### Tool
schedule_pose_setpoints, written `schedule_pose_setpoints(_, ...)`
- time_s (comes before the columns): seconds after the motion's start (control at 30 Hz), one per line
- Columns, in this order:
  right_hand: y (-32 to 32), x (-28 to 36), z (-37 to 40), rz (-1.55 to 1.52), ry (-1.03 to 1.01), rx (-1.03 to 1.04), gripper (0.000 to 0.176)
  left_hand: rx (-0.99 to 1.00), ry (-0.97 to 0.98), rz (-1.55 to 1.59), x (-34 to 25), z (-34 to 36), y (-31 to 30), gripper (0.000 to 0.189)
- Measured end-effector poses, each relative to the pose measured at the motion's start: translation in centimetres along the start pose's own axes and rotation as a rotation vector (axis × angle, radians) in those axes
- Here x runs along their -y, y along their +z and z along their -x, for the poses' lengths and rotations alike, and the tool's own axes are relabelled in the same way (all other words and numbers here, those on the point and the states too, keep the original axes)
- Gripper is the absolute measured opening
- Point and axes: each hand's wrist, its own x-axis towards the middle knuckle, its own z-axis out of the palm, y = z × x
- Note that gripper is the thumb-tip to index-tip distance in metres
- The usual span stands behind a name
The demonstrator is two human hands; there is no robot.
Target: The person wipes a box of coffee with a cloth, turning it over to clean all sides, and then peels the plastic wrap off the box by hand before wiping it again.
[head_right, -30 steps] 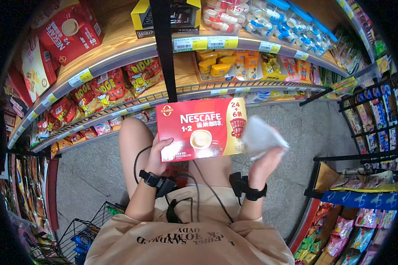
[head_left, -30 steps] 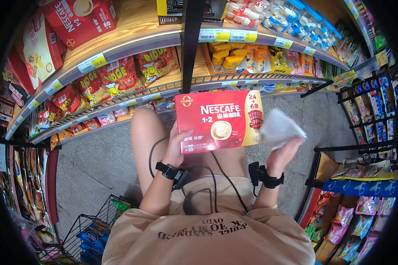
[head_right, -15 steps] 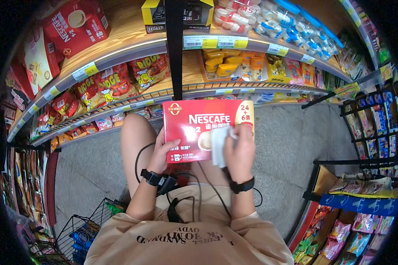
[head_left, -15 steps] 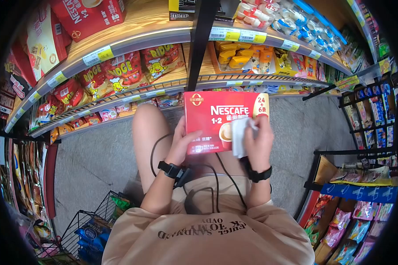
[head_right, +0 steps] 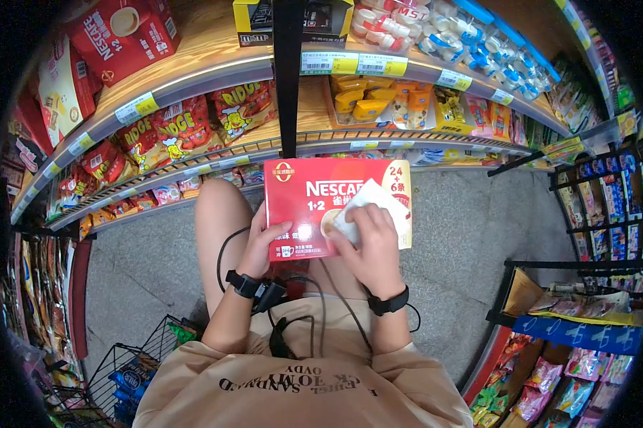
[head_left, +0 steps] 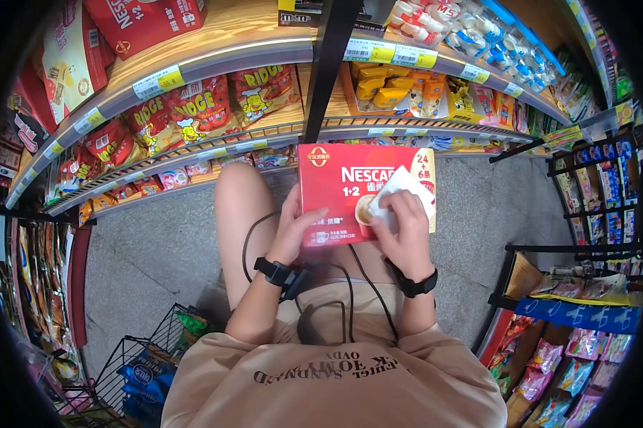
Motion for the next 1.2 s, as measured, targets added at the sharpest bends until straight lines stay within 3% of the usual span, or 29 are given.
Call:
schedule_pose_setpoints(0.07,0.1,-0.5,-0.2,-0.161,0.111,-0.074,0.03,0.008,-0.005,-0.003,0.0,0.1,-0.1,0.053)
schedule_pose_setpoints(0.23,0.5,-1.8,0.1,0.19,0.138,-0.26,0.031,0.023,0.027,-0.064,0.0,0.2,0.0,0.054)
schedule_pose_setpoints(0.33,1.0,-1.6,0.2,0.395,0.151,-0.201,0.028,0.031,0.019,-0.045,0.0,0.3,0.0,0.054)
schedule_pose_setpoints(0.43,2.3,-0.7,-0.1,0.387,0.067,-0.154,0.023,0.026,0.017,-0.051,0.1,0.2,0.2,0.054)
schedule_pose_setpoints(0.53,2.8,1.9,-0.4,0.224,-0.158,-0.018,0.017,0.036,0.021,-0.046,-0.2,0.3,0.5,0.055)
schedule_pose_setpoints(0.63,3.5,3.7,0.2,0.135,-0.242,0.106,0.017,0.012,0.023,-0.019,0.0,0.4,0.2,0.059)
schedule_pose_setpoints(0.73,2.8,2.5,-0.3,0.092,-0.178,-0.017,0.017,0.008,0.079,-0.036,0.5,0.9,0.1,0.063)
schedule_pose_setpoints(0.83,2.0,-1.8,-0.9,0.226,0.071,-0.307,0.017,0.093,0.108,-0.114,0.3,1.0,-0.2,0.072)
schedule_pose_setpoints(0.93,-0.1,-3.4,-1.8,0.107,0.441,-0.368,0.02,0.16,0.128,-0.134,0.1,1.1,0.5,0.081)
schedule_pose_setpoints(1.03,0.9,-1.9,-1.8,0.145,0.22,-0.417,0.017,0.187,0.113,-0.131,0.2,1.0,0.5,0.089)
schedule_pose_setpoints(1.07,0.8,-0.6,-1.6,0.087,0.235,-0.296,0.016,0.192,0.104,-0.13,0.3,0.9,0.4,0.092)
schedule_pose_setpoints(1.2,2.0,5.1,-1.3,0.052,-0.028,-0.127,0.015,0.265,0.135,-0.056,0.4,1.0,0.5,0.101)
